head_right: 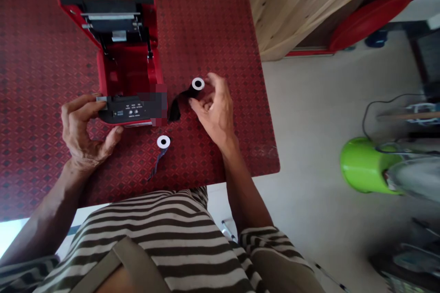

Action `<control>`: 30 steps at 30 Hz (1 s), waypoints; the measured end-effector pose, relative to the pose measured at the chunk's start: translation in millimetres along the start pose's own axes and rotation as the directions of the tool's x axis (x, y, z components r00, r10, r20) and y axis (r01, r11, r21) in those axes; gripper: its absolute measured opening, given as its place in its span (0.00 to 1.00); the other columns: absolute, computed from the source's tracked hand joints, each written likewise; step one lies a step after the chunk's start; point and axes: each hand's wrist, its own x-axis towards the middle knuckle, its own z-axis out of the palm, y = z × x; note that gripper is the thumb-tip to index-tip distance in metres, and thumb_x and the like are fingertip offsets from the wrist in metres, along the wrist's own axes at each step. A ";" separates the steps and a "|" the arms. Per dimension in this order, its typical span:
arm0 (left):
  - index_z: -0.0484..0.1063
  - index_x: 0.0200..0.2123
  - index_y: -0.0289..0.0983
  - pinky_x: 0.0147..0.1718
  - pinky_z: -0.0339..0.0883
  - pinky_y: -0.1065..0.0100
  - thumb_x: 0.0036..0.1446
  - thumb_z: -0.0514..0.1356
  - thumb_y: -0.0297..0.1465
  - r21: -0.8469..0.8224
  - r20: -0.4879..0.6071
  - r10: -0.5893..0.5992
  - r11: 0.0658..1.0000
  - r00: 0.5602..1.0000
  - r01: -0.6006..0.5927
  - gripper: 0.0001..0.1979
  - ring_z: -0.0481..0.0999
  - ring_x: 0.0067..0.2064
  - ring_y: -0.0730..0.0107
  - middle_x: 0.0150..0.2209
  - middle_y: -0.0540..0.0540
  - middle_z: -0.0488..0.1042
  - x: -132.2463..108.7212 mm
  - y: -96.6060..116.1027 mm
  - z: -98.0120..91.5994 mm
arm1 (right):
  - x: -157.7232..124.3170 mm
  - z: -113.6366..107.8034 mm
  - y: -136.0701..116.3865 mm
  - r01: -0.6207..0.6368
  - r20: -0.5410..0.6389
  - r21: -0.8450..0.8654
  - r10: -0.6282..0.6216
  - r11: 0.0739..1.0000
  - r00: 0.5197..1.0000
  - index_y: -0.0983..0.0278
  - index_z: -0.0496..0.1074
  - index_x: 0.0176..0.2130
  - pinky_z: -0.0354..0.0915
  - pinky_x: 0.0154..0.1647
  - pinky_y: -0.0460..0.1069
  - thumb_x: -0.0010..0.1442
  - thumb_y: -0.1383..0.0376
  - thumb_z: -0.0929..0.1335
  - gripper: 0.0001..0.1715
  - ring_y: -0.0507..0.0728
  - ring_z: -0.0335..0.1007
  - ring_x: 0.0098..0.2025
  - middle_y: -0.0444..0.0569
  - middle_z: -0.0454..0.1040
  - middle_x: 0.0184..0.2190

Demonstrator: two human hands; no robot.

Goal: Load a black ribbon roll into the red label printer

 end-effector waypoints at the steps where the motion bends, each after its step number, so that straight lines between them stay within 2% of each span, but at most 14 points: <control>1: 0.66 0.66 0.46 0.55 0.79 0.53 0.63 0.69 0.44 0.001 0.003 0.001 1.000 1.000 -0.001 0.32 0.77 0.60 0.54 0.58 0.40 0.75 -0.1 0.3 -0.4 | -7.9 -6.5 -7.7 -0.002 -0.048 -0.022 0.001 1.000 0.999 0.57 0.71 0.56 0.72 0.32 0.52 0.60 0.64 0.76 0.26 0.53 0.73 0.31 0.50 0.79 0.50; 3: 0.66 0.66 0.44 0.53 0.80 0.53 0.63 0.69 0.44 0.002 0.016 -0.002 1.000 1.000 0.002 0.32 0.77 0.60 0.54 0.59 0.40 0.75 -0.2 1.4 -1.4 | -26.1 -20.3 -25.8 -0.010 -0.058 -0.037 0.007 0.999 0.998 0.58 0.76 0.48 0.68 0.29 0.50 0.63 0.65 0.75 0.13 0.52 0.71 0.29 0.46 0.80 0.41; 5: 0.65 0.67 0.44 0.53 0.80 0.53 0.64 0.68 0.43 0.005 0.037 -0.021 1.000 0.999 0.020 0.31 0.76 0.62 0.55 0.60 0.40 0.74 -0.3 2.8 -2.4 | -44.3 -30.3 -41.9 -0.011 0.147 0.031 0.006 0.999 0.989 0.58 0.79 0.43 0.68 0.27 0.48 0.63 0.65 0.76 0.08 0.51 0.70 0.27 0.42 0.79 0.34; 7: 0.65 0.68 0.45 0.54 0.80 0.54 0.66 0.67 0.42 0.003 0.056 -0.043 0.999 0.998 0.043 0.30 0.75 0.63 0.55 0.61 0.41 0.73 -0.5 3.8 -2.7 | -59.4 -30.9 -50.6 -0.012 0.382 0.117 -0.034 0.993 0.924 0.58 0.80 0.50 0.72 0.30 0.48 0.61 0.66 0.78 0.16 0.50 0.73 0.29 0.44 0.82 0.40; 9: 0.65 0.67 0.45 0.54 0.80 0.54 0.66 0.68 0.43 -0.017 0.043 -0.039 0.999 0.998 0.040 0.31 0.75 0.63 0.55 0.60 0.41 0.73 -0.7 4.0 -1.9 | -70.1 -21.3 -51.2 0.014 0.489 0.167 -0.095 0.986 0.867 0.57 0.78 0.59 0.77 0.40 0.51 0.61 0.68 0.78 0.27 0.54 0.80 0.39 0.49 0.82 0.52; 12: 0.66 0.67 0.46 0.55 0.79 0.53 0.63 0.69 0.45 -0.043 0.013 -0.030 0.999 0.999 0.030 0.32 0.76 0.62 0.53 0.59 0.40 0.73 -1.2 3.1 0.4 | -77.9 0.3 -45.7 0.071 0.478 0.194 -0.157 0.979 0.864 0.56 0.77 0.60 0.77 0.57 0.59 0.64 0.70 0.74 0.26 0.60 0.80 0.56 0.51 0.82 0.57; 13: 0.66 0.67 0.47 0.56 0.79 0.53 0.62 0.70 0.45 -0.049 0.009 -0.030 0.998 1.000 0.031 0.32 0.76 0.62 0.52 0.59 0.40 0.73 -1.5 2.6 1.0 | -78.5 5.1 -45.0 0.074 0.460 0.195 -0.158 0.978 0.874 0.57 0.78 0.58 0.76 0.58 0.59 0.65 0.70 0.73 0.23 0.60 0.80 0.56 0.51 0.83 0.55; 15: 0.66 0.67 0.47 0.57 0.78 0.52 0.62 0.70 0.44 -0.061 0.007 -0.030 0.998 1.000 0.031 0.33 0.76 0.62 0.52 0.60 0.40 0.73 -2.1 2.0 1.5 | -75.8 6.0 -48.6 0.056 0.443 0.190 -0.137 0.980 0.886 0.59 0.80 0.53 0.78 0.50 0.56 0.65 0.68 0.74 0.16 0.58 0.82 0.47 0.50 0.84 0.48; 17: 0.66 0.67 0.46 0.59 0.78 0.51 0.63 0.70 0.44 -0.077 0.011 -0.031 0.997 0.999 0.031 0.33 0.77 0.62 0.52 0.60 0.39 0.73 -2.8 2.2 1.4 | -67.1 -4.7 -59.5 0.052 0.454 0.201 -0.139 0.978 0.880 0.59 0.79 0.50 0.77 0.43 0.53 0.64 0.65 0.76 0.14 0.56 0.80 0.40 0.48 0.84 0.44; 19: 0.66 0.66 0.45 0.60 0.78 0.50 0.63 0.70 0.45 -0.088 0.020 -0.039 0.995 0.999 0.041 0.32 0.77 0.61 0.52 0.60 0.39 0.73 -3.0 3.1 0.9 | -51.3 -21.1 -76.1 0.102 0.450 0.223 -0.195 0.970 0.871 0.58 0.78 0.51 0.76 0.43 0.54 0.64 0.63 0.76 0.15 0.58 0.80 0.43 0.48 0.82 0.45; 23: 0.66 0.66 0.45 0.59 0.80 0.50 0.65 0.69 0.44 -0.079 0.014 -0.038 0.996 0.999 0.039 0.31 0.78 0.61 0.52 0.59 0.38 0.74 -2.3 5.8 -0.1 | -4.3 -36.4 -110.7 0.369 0.340 0.107 -0.383 0.923 0.859 0.56 0.76 0.53 0.76 0.51 0.58 0.68 0.64 0.72 0.14 0.62 0.79 0.49 0.50 0.81 0.49; 25: 0.65 0.67 0.44 0.57 0.82 0.53 0.65 0.68 0.42 -0.074 0.012 -0.023 0.997 1.000 0.023 0.31 0.79 0.60 0.54 0.59 0.38 0.74 -2.0 6.6 -0.4 | 19.4 -27.3 -122.2 0.510 0.335 -0.017 -0.476 0.860 0.813 0.60 0.76 0.54 0.75 0.54 0.61 0.70 0.66 0.70 0.14 0.63 0.78 0.50 0.53 0.81 0.49; 27: 0.64 0.68 0.43 0.55 0.83 0.55 0.65 0.68 0.41 -0.069 0.017 -0.018 0.997 1.000 0.019 0.32 0.79 0.59 0.55 0.59 0.38 0.74 -2.5 6.8 -0.5 | 38.3 -10.5 -129.1 0.603 0.408 -0.112 -0.517 0.789 0.752 0.64 0.75 0.55 0.74 0.56 0.62 0.70 0.67 0.69 0.14 0.65 0.77 0.52 0.55 0.80 0.49; 30: 0.64 0.68 0.43 0.55 0.83 0.56 0.65 0.69 0.39 -0.059 0.023 -0.023 0.998 0.999 0.024 0.32 0.79 0.60 0.56 0.59 0.38 0.74 -4.8 6.4 -0.3 | 55.6 17.3 -133.5 0.659 0.568 -0.209 -0.458 0.723 0.683 0.64 0.76 0.53 0.72 0.60 0.63 0.69 0.71 0.69 0.13 0.66 0.75 0.54 0.55 0.79 0.48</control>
